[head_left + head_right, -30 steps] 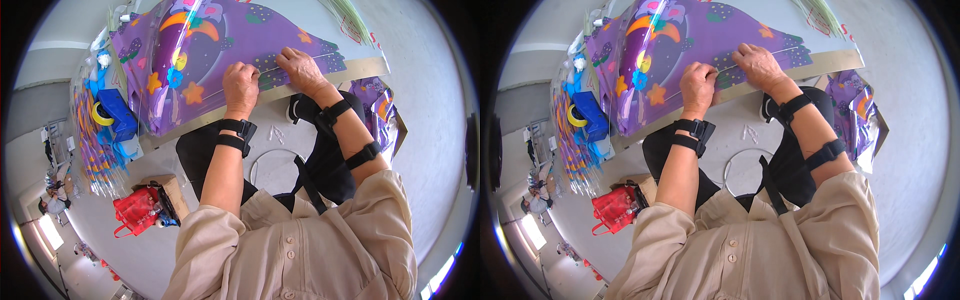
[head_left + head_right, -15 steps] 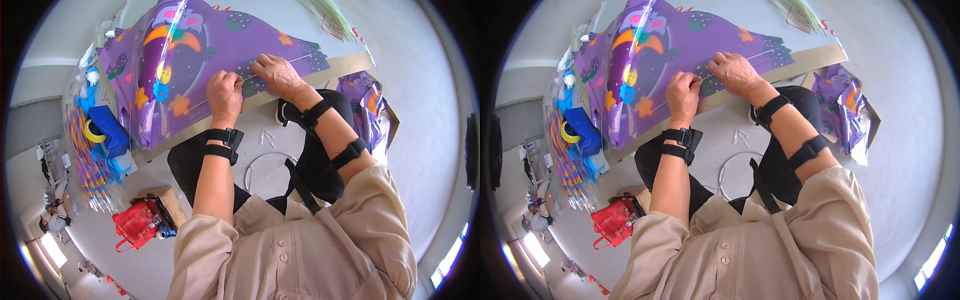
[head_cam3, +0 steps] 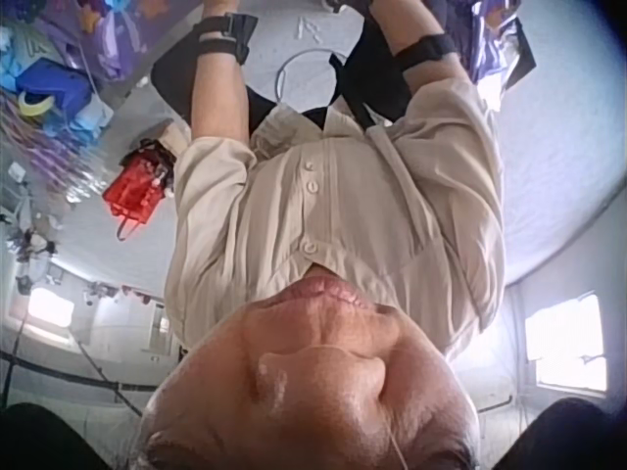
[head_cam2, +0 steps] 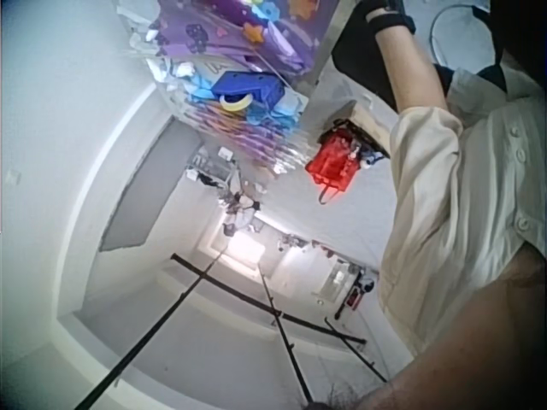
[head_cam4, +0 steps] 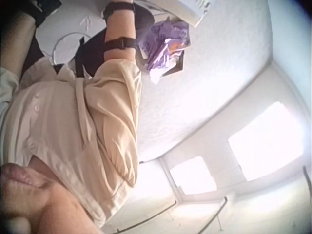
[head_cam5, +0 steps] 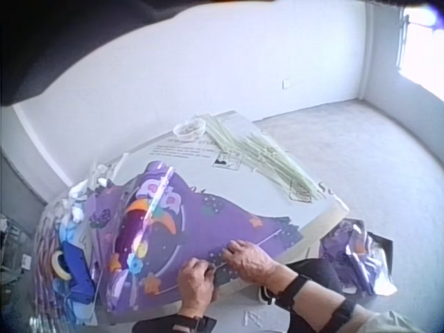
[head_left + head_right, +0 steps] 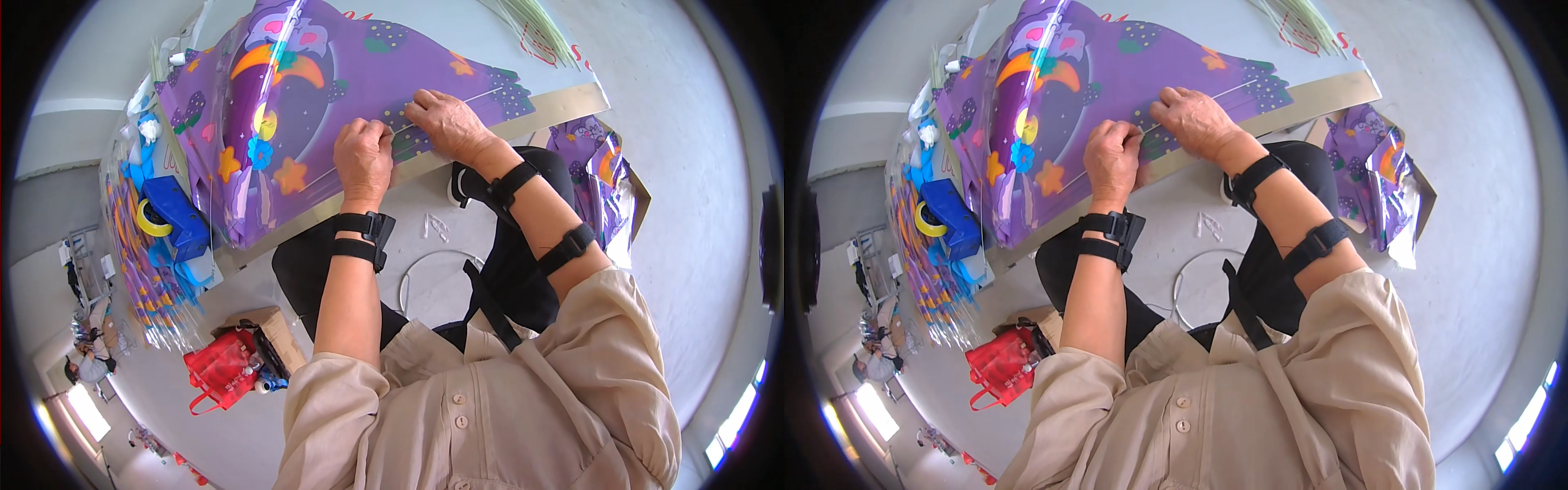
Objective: Assembling a kite by attaching structural rods to a plastic sail using adhesive tape.
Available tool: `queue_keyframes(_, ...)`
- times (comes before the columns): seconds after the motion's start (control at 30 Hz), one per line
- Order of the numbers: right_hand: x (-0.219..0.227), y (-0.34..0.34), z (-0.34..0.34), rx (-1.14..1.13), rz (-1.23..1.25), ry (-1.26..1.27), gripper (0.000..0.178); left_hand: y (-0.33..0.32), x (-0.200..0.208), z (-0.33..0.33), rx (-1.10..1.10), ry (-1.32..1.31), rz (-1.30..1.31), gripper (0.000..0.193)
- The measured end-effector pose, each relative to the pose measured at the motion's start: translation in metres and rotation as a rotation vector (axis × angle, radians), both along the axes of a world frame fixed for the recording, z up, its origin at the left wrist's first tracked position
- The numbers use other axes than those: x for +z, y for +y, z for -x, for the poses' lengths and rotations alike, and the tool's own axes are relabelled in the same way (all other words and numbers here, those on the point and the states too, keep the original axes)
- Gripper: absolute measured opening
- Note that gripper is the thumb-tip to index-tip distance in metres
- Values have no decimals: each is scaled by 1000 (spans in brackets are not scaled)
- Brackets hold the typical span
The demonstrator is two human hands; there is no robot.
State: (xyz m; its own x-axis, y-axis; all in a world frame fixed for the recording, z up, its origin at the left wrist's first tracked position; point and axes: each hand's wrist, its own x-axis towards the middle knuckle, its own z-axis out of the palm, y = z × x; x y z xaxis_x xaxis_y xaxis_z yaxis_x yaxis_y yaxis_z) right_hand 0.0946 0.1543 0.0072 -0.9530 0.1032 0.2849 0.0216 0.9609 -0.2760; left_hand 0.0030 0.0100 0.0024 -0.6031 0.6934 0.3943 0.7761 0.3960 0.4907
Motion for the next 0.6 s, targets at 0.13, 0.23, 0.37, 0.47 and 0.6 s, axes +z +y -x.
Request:
queue_keyframes(0.13, -1, -1, 1, -10, -1, -11, 17, 0, 1, 0, 7, -11, -12, 7)
queue_keyframes(0.23, -1, 0, 0, -8, 0, 24, 19, 2, -1, 0, 8, -3, -29, 7)
queue_keyframes(0.37, 0, -1, 0, 2, 13, 29, 20, 2, -5, 1, 23, 9, -53, 7)
queue_keyframes(0.47, 0, 0, 0, 8, 36, 42, 20, 1, -4, 2, 12, -5, -73, 6)
queue_keyframes(0.6, 0, 1, 2, 26, 58, 30, 18, 0, -4, 2, 28, 8, -38, 4)
